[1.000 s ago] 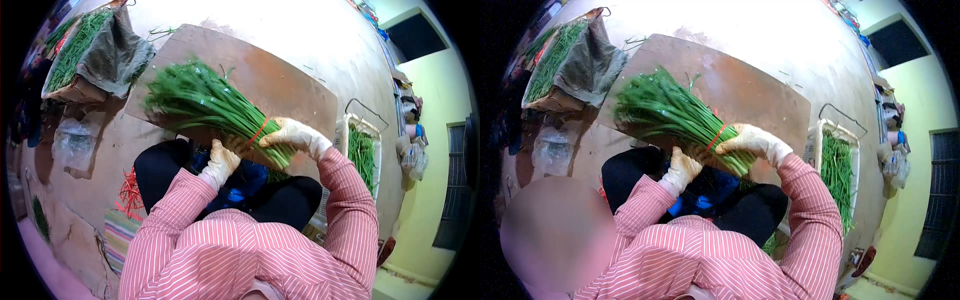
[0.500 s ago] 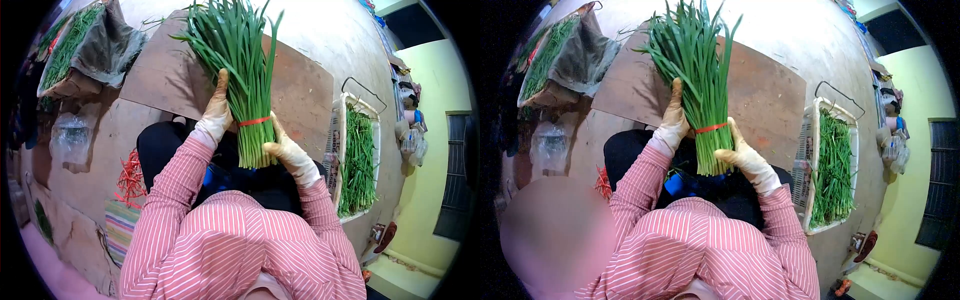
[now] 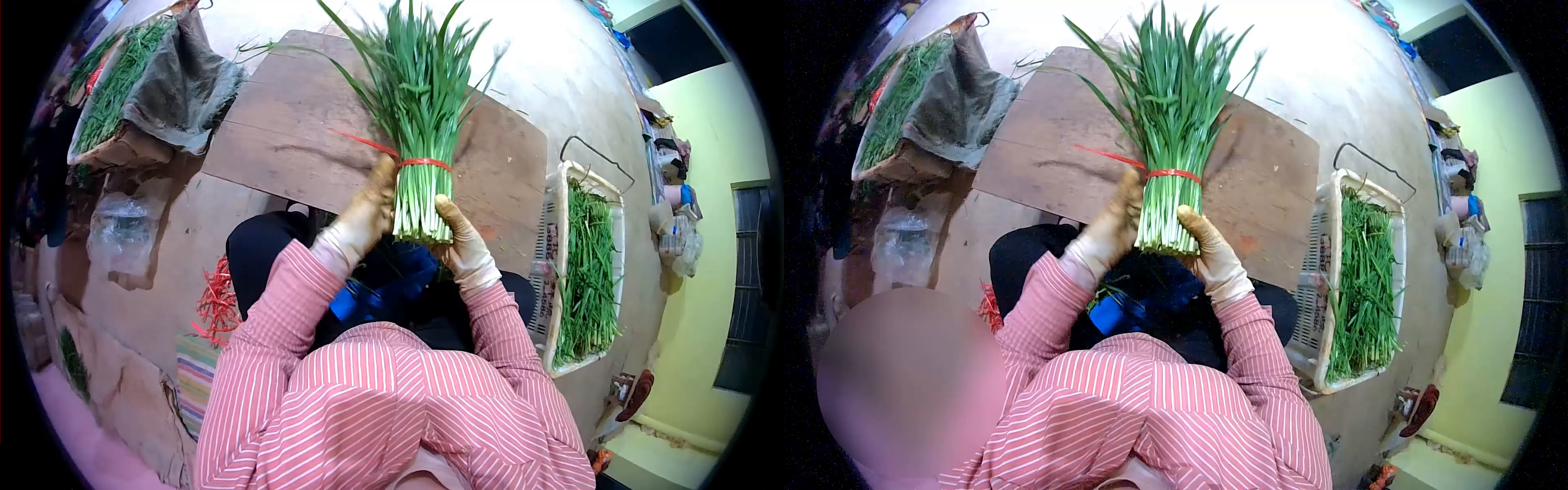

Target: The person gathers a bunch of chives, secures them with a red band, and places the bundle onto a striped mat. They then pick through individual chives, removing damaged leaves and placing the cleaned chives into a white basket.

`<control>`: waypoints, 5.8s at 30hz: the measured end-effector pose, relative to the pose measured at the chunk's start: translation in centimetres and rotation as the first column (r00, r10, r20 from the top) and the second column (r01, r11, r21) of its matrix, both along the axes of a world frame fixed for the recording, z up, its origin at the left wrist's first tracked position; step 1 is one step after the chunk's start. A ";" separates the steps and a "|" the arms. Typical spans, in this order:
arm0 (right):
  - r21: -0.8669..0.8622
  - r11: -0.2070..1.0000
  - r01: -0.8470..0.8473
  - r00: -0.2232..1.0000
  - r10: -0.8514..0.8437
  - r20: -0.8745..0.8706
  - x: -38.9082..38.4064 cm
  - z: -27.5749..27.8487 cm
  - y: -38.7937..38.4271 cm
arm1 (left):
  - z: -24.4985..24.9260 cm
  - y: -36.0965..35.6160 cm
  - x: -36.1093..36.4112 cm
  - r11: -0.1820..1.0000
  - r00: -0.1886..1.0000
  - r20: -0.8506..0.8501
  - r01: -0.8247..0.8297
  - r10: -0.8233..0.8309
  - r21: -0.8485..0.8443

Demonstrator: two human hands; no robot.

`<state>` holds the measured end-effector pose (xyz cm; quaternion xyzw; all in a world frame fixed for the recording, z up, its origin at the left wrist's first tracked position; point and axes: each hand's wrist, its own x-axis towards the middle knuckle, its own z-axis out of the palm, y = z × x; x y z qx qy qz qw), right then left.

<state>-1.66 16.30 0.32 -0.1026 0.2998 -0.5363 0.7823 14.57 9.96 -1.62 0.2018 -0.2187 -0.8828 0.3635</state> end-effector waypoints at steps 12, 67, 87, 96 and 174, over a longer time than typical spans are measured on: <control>0.099 0.995 -0.010 0.997 0.017 -0.069 0.6 -1.3 0.9 | -2.4 1.2 -0.7 0.977 0.997 0.038 0.065 -0.074 0.201; -0.322 0.933 -0.161 0.245 -0.278 -0.929 -0.1 1.7 4.2 | -2.2 1.1 -2.0 0.979 0.995 0.099 0.016 0.004 -0.202; -0.610 0.749 -0.260 -0.236 -0.662 -0.711 -1.0 8.7 1.1 | -1.8 1.3 -2.3 0.987 0.993 0.093 -0.055 0.069 -0.151; -0.352 0.781 -0.515 -0.544 -0.616 -0.570 -0.5 12.0 -9.1 | -2.0 2.1 -2.6 0.993 0.989 0.149 0.034 -0.017 -0.109; -0.263 0.962 -0.080 0.793 -0.099 -0.601 1.3 8.8 6.7 | 1.4 -1.3 -3.4 0.949 0.908 -0.280 0.282 -0.311 -0.139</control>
